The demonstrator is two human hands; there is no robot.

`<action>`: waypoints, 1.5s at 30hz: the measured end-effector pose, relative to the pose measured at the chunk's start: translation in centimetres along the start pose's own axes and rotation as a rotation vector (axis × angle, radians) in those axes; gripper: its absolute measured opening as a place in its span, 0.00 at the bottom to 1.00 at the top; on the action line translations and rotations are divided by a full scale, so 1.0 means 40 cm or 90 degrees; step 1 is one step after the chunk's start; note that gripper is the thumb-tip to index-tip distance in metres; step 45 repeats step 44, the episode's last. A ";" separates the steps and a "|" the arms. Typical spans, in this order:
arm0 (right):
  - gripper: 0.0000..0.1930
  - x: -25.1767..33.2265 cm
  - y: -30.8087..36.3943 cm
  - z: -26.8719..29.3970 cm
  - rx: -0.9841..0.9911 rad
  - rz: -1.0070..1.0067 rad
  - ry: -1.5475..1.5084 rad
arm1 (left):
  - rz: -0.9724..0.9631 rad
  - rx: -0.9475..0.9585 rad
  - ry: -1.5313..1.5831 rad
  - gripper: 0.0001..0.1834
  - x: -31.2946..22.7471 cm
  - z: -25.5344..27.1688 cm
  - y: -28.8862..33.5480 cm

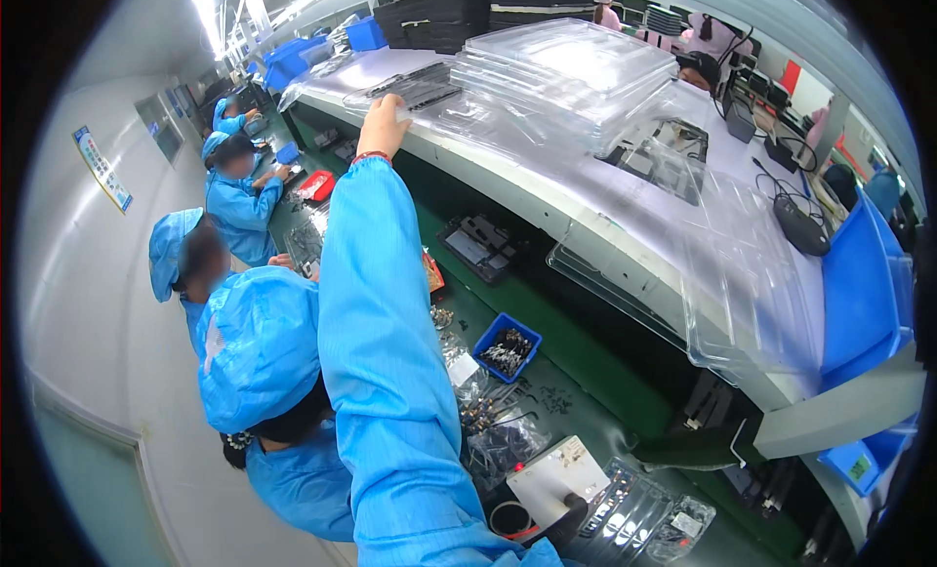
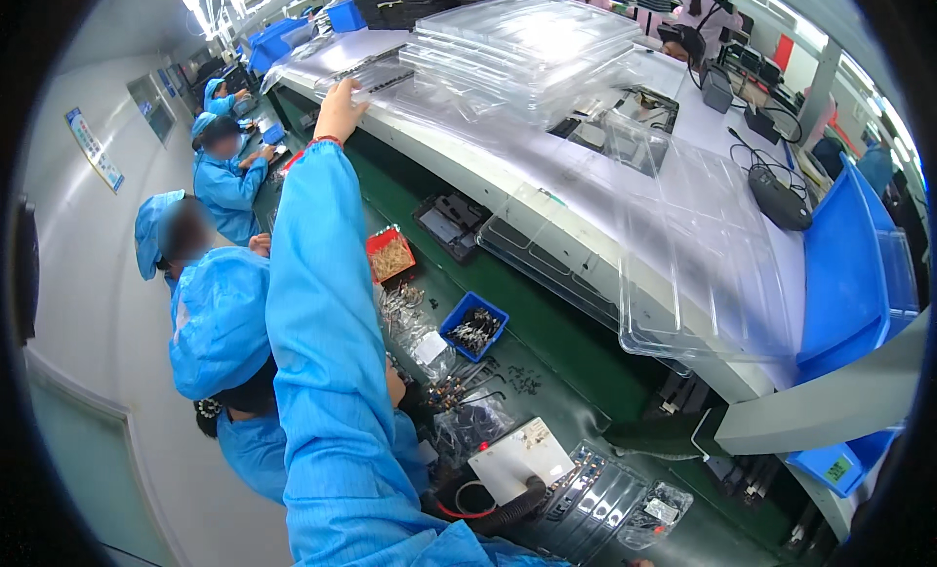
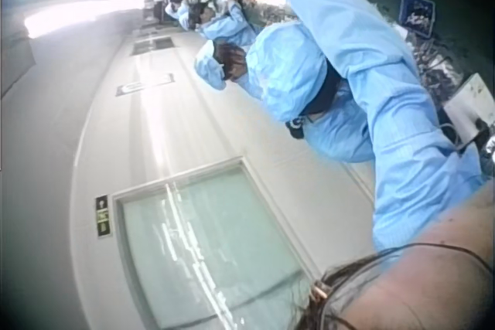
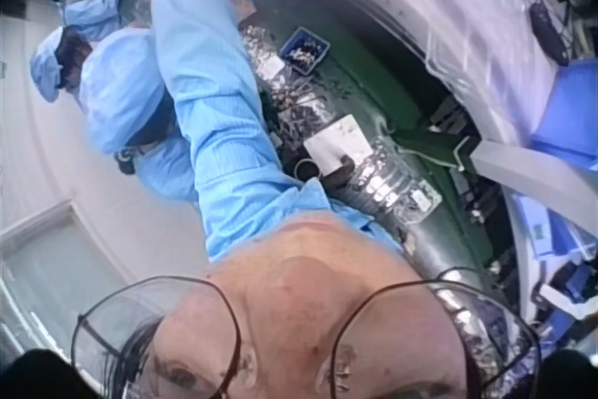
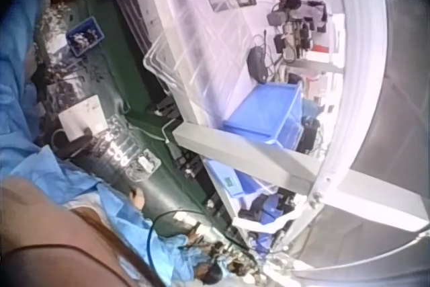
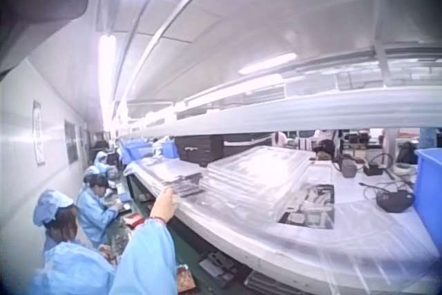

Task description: Assembling a tablet device, installing batteries and internal boards into the frame.

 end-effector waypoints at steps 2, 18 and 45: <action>0.14 0.030 0.001 0.007 -0.018 0.007 0.007 | 0.007 0.059 0.015 0.21 0.001 -0.010 -0.014; 0.13 0.089 0.044 -0.020 -0.313 0.585 0.481 | -0.118 -0.066 -0.065 0.13 -0.098 0.116 -0.083; 0.10 0.150 0.055 0.112 -0.266 -0.002 -0.140 | 0.075 0.134 0.022 0.30 -0.217 -0.020 -0.017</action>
Point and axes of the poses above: each hand's wrist, its own y-axis away from the middle knuckle, its own z-axis out of the back of the hand, x = y × z, the point moved 7 cm from there along -y, towards the middle knuckle, and after that the axes turned 1 degree about z, right-handed, at the moved point
